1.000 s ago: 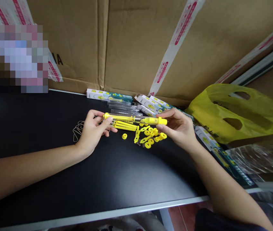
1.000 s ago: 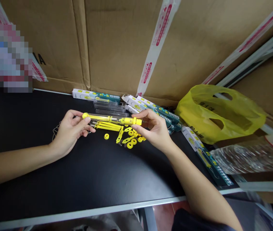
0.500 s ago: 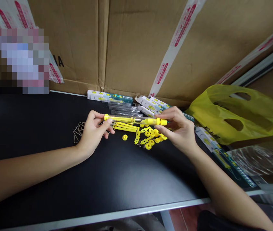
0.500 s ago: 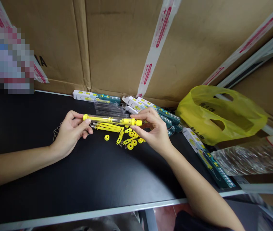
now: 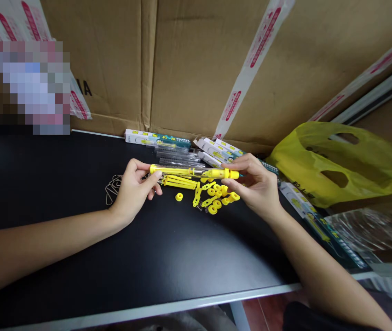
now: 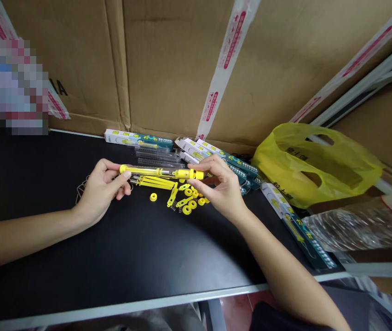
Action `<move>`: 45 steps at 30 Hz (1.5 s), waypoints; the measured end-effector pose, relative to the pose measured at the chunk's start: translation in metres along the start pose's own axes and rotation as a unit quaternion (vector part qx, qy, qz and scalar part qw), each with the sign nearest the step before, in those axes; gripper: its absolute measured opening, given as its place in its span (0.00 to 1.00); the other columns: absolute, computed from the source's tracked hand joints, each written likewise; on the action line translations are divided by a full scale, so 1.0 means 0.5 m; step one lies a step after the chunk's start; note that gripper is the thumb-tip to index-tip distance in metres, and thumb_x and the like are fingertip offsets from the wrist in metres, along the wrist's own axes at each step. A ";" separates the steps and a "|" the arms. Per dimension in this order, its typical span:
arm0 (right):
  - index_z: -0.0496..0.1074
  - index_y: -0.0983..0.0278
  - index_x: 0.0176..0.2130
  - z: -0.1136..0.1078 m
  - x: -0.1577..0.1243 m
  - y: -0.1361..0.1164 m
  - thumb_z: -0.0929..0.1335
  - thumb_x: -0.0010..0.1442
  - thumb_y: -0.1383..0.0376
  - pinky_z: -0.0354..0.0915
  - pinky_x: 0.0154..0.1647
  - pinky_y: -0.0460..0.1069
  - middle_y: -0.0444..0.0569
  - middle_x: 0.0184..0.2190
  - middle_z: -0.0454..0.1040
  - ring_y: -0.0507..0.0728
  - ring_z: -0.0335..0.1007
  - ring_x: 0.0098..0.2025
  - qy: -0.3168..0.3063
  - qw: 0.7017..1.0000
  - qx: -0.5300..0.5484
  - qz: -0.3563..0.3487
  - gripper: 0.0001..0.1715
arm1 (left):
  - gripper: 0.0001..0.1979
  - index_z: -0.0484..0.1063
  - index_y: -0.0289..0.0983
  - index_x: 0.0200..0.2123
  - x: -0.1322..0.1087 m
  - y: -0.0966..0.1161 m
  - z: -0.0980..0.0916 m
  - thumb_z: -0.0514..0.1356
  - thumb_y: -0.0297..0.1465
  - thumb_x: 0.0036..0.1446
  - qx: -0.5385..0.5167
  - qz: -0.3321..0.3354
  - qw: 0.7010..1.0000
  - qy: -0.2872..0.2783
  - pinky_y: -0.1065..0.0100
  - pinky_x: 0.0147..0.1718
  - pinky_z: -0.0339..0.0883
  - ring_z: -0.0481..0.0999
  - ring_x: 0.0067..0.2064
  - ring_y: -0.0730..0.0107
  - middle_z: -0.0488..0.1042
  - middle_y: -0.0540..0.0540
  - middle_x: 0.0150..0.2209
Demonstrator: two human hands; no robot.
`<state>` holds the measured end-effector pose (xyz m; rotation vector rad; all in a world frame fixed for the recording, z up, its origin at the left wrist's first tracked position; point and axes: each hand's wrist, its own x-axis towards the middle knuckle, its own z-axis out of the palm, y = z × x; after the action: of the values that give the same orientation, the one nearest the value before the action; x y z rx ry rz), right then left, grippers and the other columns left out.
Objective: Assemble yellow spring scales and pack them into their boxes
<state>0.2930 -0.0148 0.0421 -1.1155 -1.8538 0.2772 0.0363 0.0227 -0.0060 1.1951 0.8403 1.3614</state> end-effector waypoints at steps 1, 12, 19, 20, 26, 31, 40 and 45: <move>0.75 0.57 0.41 0.001 -0.001 0.001 0.73 0.53 0.60 0.72 0.24 0.49 0.50 0.37 0.70 0.58 0.68 0.40 -0.001 1.000 0.001 0.005 0.13 | 0.15 0.56 0.38 0.32 0.000 0.001 0.000 0.64 0.30 0.52 0.001 -0.002 1.000 0.001 0.81 0.12 0.57 0.71 0.19 0.81 0.71 0.54 0.28; 0.67 0.59 0.41 0.010 -0.006 0.008 0.71 0.57 0.60 0.72 0.24 0.46 0.47 0.37 0.73 0.53 0.72 0.30 -0.057 0.992 0.083 0.072 0.13 | 0.15 0.56 0.38 0.32 0.003 -0.004 -0.002 0.64 0.30 0.52 0.006 0.001 1.000 0.005 0.81 0.11 0.55 0.70 0.18 0.83 0.71 0.54 0.29; 0.66 0.59 0.39 0.009 -0.008 -0.002 0.71 0.56 0.58 0.60 0.13 0.44 0.40 0.22 0.69 0.48 0.60 0.15 -0.073 0.986 0.115 0.097 0.14 | 0.14 0.57 0.38 0.33 0.001 0.001 -0.001 0.63 0.30 0.53 0.008 -0.011 1.000 0.003 0.81 0.11 0.54 0.69 0.17 0.84 0.70 0.55 0.28; 0.67 0.59 0.39 0.009 -0.008 -0.001 0.72 0.55 0.57 0.59 0.13 0.45 0.39 0.20 0.68 0.48 0.59 0.15 -0.069 0.987 0.110 0.098 0.15 | 0.14 0.57 0.38 0.33 0.001 0.001 -0.001 0.63 0.30 0.53 0.008 -0.013 1.000 0.004 0.81 0.11 0.54 0.68 0.17 0.84 0.70 0.55 0.28; 0.73 0.60 0.40 0.006 -0.001 0.006 0.73 0.54 0.60 0.62 0.21 0.47 0.44 0.26 0.68 0.51 0.63 0.24 -0.021 1.000 0.020 0.010 0.13 | 0.14 0.57 0.38 0.33 0.002 -0.001 -0.002 0.63 0.30 0.53 0.007 -0.008 1.000 0.002 0.81 0.10 0.53 0.67 0.16 0.85 0.69 0.55 0.28; 0.73 0.60 0.41 0.004 0.009 0.006 0.71 0.56 0.62 0.68 0.33 0.51 0.49 0.36 0.69 0.57 0.67 0.39 -0.017 0.996 -0.042 -0.079 0.11 | 0.13 0.57 0.38 0.33 0.003 -0.002 -0.003 0.63 0.29 0.53 0.016 -0.007 1.000 0.006 0.82 0.10 0.52 0.67 0.16 0.85 0.69 0.56 0.28; 0.66 0.61 0.42 0.011 -0.005 0.015 0.67 0.61 0.64 0.69 0.33 0.49 0.49 0.38 0.68 0.55 0.69 0.35 -0.062 0.997 -0.035 -0.029 0.09 | 0.13 0.57 0.38 0.33 0.003 -0.006 -0.005 0.63 0.30 0.53 0.026 -0.007 1.000 0.009 0.82 0.11 0.52 0.66 0.15 0.85 0.69 0.56 0.27; 0.63 0.60 0.43 0.013 -0.011 0.020 0.67 0.62 0.62 0.67 0.30 0.48 0.49 0.38 0.70 0.53 0.69 0.33 -0.084 0.996 -0.011 0.003 0.10 | 0.13 0.57 0.38 0.33 0.004 -0.006 -0.005 0.62 0.31 0.53 0.027 -0.010 1.000 0.009 0.82 0.11 0.51 0.66 0.15 0.85 0.68 0.57 0.26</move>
<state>0.2944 -0.0118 0.0296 -1.1425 -2.0058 0.3656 0.0348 0.0254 -0.0091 1.2157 0.9044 1.3424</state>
